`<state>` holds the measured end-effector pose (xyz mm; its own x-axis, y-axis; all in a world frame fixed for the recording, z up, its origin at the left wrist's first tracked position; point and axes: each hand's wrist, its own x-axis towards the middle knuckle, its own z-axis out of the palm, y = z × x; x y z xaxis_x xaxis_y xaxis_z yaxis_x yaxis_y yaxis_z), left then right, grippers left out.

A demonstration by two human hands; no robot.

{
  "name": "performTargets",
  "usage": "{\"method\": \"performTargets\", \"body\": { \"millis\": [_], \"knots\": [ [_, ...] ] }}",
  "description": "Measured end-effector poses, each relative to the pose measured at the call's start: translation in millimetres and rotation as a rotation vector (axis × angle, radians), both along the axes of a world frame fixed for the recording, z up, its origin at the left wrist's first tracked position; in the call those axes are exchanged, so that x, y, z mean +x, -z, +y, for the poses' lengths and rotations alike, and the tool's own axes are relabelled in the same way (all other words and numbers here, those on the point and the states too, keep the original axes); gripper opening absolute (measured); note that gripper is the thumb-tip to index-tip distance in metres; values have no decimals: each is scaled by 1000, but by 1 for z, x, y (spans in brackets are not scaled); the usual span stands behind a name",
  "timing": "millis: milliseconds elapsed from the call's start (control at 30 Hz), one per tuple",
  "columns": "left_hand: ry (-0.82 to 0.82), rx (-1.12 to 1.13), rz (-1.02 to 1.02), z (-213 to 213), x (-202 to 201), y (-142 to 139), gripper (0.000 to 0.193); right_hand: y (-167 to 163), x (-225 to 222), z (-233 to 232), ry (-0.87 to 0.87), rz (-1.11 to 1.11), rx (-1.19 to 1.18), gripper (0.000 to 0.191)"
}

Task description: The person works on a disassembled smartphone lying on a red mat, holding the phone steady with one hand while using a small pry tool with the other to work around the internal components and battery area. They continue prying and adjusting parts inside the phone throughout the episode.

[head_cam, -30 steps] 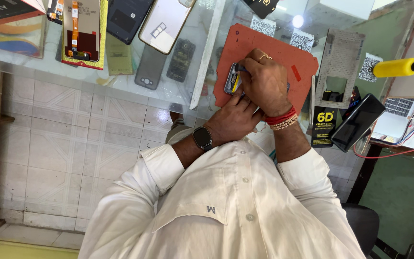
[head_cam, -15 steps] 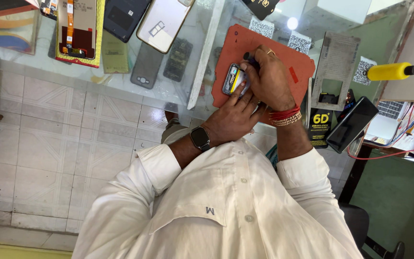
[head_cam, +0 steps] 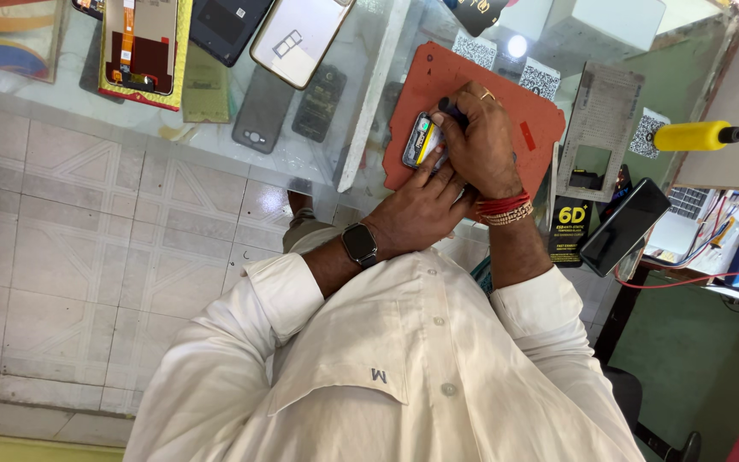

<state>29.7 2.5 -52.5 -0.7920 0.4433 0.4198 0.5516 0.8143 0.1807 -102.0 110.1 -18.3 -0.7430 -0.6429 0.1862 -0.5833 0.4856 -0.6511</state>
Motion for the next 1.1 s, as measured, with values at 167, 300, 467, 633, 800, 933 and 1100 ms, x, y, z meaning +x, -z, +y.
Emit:
{"method": "performTargets", "body": {
  "millis": [167, 300, 467, 633, 800, 933, 1100],
  "knots": [
    [-11, 29, 23, 2, 0, 4, 46, 0, 2, 0, 15, -38, -45, 9],
    [-10, 12, 22, 3, -1, 4, 47, 3, 1, 0, 15, -22, -47, 11],
    [-18, 5, 16, 4, 0, 3, 45, 5, 0, 1, 26, -20, -49, 13],
    [-18, 22, 28, 3, -1, 4, 45, 6, 1, 0, 40, -11, -44, 13],
    [-20, 17, 19, 4, 0, 6, 42, 3, 2, -1, 21, 26, -46, 12],
    [-2, 15, -15, 5, 0, 8, 42, -2, 6, -3, 30, 63, -20, 8],
    [-10, 0, -22, 4, 0, 4, 55, -5, 9, -3, 14, 189, 8, 15]
  ]
}}
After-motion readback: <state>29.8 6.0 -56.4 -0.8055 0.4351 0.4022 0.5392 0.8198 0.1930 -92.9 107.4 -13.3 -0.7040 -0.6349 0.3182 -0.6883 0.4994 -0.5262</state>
